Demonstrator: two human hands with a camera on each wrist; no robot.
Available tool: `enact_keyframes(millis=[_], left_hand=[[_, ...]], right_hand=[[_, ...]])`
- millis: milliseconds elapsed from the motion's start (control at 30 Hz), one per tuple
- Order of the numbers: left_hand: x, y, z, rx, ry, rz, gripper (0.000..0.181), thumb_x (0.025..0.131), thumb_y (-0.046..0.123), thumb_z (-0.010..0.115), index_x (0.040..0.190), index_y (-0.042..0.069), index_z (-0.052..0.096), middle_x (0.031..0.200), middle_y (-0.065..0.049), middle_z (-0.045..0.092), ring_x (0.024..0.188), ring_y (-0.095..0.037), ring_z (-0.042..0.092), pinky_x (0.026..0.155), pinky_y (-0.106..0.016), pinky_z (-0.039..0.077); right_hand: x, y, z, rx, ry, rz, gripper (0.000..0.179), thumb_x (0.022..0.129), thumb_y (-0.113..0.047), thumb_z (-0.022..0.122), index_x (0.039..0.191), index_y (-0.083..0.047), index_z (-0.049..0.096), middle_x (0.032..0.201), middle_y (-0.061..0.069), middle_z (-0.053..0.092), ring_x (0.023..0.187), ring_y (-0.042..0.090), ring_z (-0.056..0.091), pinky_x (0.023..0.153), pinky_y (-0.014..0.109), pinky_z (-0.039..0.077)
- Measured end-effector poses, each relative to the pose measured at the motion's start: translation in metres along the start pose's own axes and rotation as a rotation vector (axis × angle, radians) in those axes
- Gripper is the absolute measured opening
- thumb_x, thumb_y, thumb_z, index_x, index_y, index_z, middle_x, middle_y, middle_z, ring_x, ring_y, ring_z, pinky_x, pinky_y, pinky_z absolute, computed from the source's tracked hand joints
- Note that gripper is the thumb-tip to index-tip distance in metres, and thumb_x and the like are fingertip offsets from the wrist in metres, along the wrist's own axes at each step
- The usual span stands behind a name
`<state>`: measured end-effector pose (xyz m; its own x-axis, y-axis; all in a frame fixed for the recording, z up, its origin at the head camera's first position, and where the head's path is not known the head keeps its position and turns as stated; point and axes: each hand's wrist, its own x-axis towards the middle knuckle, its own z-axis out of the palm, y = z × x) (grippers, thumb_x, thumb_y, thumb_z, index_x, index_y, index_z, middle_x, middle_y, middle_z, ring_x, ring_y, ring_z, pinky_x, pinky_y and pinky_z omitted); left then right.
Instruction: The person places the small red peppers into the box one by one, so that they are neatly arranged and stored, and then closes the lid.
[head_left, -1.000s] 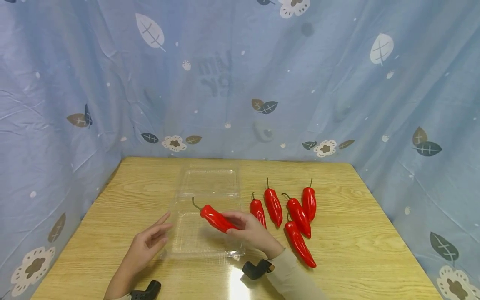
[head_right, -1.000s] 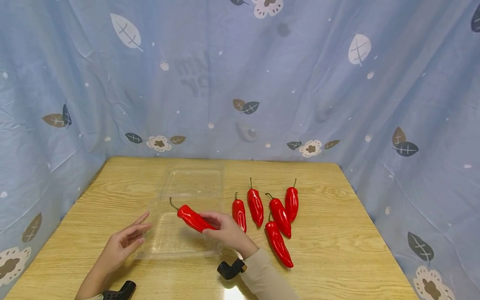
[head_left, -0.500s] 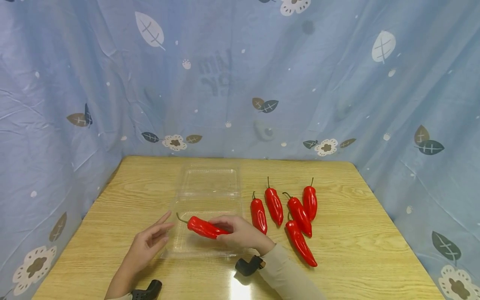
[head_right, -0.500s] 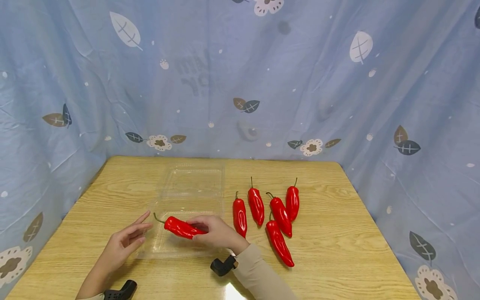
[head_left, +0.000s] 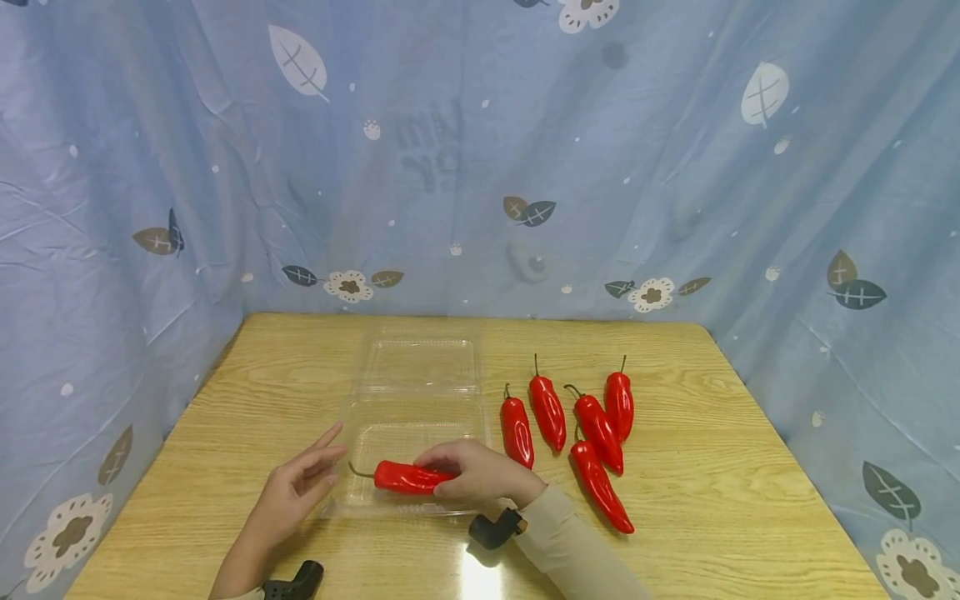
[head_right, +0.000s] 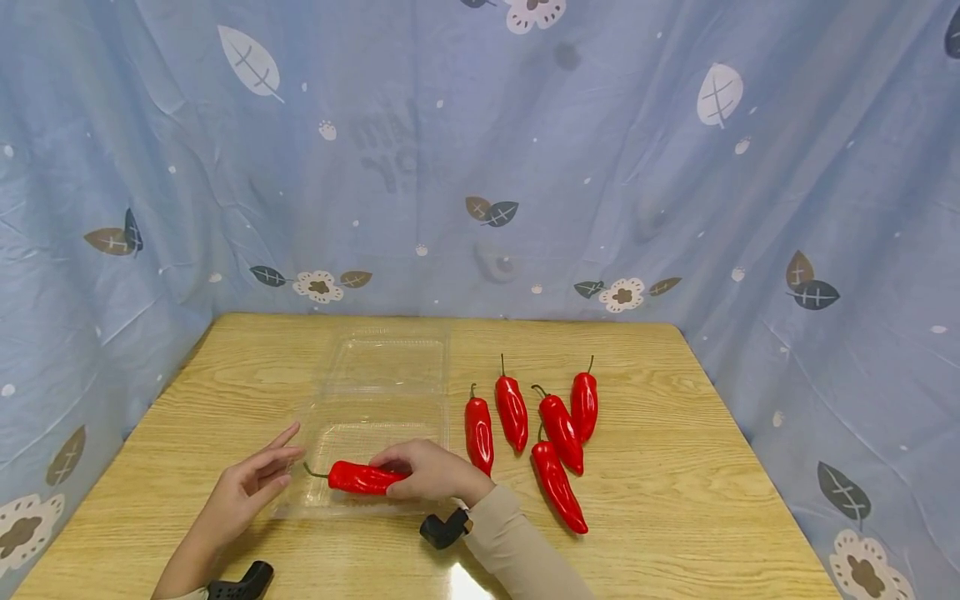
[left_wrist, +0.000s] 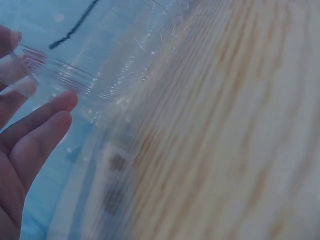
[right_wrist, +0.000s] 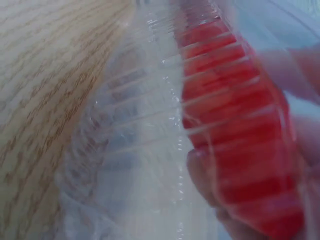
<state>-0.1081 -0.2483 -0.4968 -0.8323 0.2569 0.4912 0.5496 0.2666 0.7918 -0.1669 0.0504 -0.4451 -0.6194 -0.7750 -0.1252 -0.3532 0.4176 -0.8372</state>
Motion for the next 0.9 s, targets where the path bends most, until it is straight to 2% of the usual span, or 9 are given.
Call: enact_keyframes(millis=[267,500,900], left_hand=[[0.0,-0.001,-0.001,0.013,-0.004,-0.011,0.033,0.087,-0.014,0.056,0.119,-0.011,0.056,0.141,-0.037,0.032,0.124,-0.005,0.05,0.098,-0.012,0.044],[0.0,0.001,-0.002,-0.017,-0.014,-0.047,0.032,0.087,-0.012,0.057,0.119,-0.015,0.054,0.142,-0.038,0.032,0.125,-0.001,0.048,0.099,-0.012,0.043],[-0.001,-0.001,-0.001,-0.004,-0.01,-0.031,0.033,0.086,-0.015,0.056,0.12,-0.013,0.055,0.143,-0.036,0.033,0.125,-0.002,0.048,0.098,-0.011,0.043]], right_hand=[[0.003,-0.004,-0.001,-0.139,-0.088,0.019,0.04,0.081,-0.005,0.068,0.12,-0.012,0.065,0.113,-0.008,0.066,0.098,-0.002,0.057,0.09,0.017,0.047],[0.006,-0.008,-0.001,-0.24,-0.108,0.012,0.041,0.08,-0.004,0.068,0.121,-0.009,0.065,0.116,-0.005,0.067,0.102,-0.001,0.057,0.09,0.015,0.047],[0.009,-0.01,0.002,-0.165,-0.106,0.093,0.042,0.078,0.001,0.067,0.119,-0.006,0.066,0.112,-0.002,0.069,0.097,-0.001,0.061,0.087,0.015,0.05]])
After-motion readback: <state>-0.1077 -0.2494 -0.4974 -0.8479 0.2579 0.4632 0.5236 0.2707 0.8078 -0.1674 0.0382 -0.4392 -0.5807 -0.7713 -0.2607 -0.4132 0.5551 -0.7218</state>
